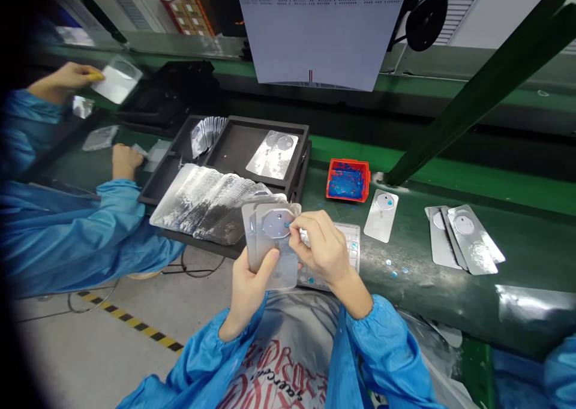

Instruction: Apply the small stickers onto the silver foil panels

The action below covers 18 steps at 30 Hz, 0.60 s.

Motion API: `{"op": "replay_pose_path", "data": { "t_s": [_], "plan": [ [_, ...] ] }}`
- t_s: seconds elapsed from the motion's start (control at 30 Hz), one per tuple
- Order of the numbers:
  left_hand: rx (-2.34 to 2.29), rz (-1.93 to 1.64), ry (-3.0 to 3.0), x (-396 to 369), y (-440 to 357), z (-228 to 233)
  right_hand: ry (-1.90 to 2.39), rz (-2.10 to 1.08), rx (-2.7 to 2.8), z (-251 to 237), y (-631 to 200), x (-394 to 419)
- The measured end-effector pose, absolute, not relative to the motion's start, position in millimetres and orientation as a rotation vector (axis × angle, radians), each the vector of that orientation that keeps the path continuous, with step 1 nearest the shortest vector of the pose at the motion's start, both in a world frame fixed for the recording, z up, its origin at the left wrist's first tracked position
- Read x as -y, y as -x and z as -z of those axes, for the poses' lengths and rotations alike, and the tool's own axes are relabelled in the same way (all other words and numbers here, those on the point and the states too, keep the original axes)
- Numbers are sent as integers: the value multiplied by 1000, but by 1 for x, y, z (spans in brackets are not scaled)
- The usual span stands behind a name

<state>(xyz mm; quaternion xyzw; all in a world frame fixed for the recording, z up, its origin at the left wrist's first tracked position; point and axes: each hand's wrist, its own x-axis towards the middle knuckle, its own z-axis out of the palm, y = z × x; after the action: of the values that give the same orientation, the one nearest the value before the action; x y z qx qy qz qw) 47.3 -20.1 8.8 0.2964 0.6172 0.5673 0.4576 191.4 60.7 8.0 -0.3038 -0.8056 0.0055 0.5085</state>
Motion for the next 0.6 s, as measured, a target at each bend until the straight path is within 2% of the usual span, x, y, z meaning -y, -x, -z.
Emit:
{"op": "replay_pose_path", "data": {
  "t_s": [0.6],
  "plan": [
    [-1554,-1436,-819,21,-47,-12,764,-15,1913,-10,-190,-59]
  ]
}}
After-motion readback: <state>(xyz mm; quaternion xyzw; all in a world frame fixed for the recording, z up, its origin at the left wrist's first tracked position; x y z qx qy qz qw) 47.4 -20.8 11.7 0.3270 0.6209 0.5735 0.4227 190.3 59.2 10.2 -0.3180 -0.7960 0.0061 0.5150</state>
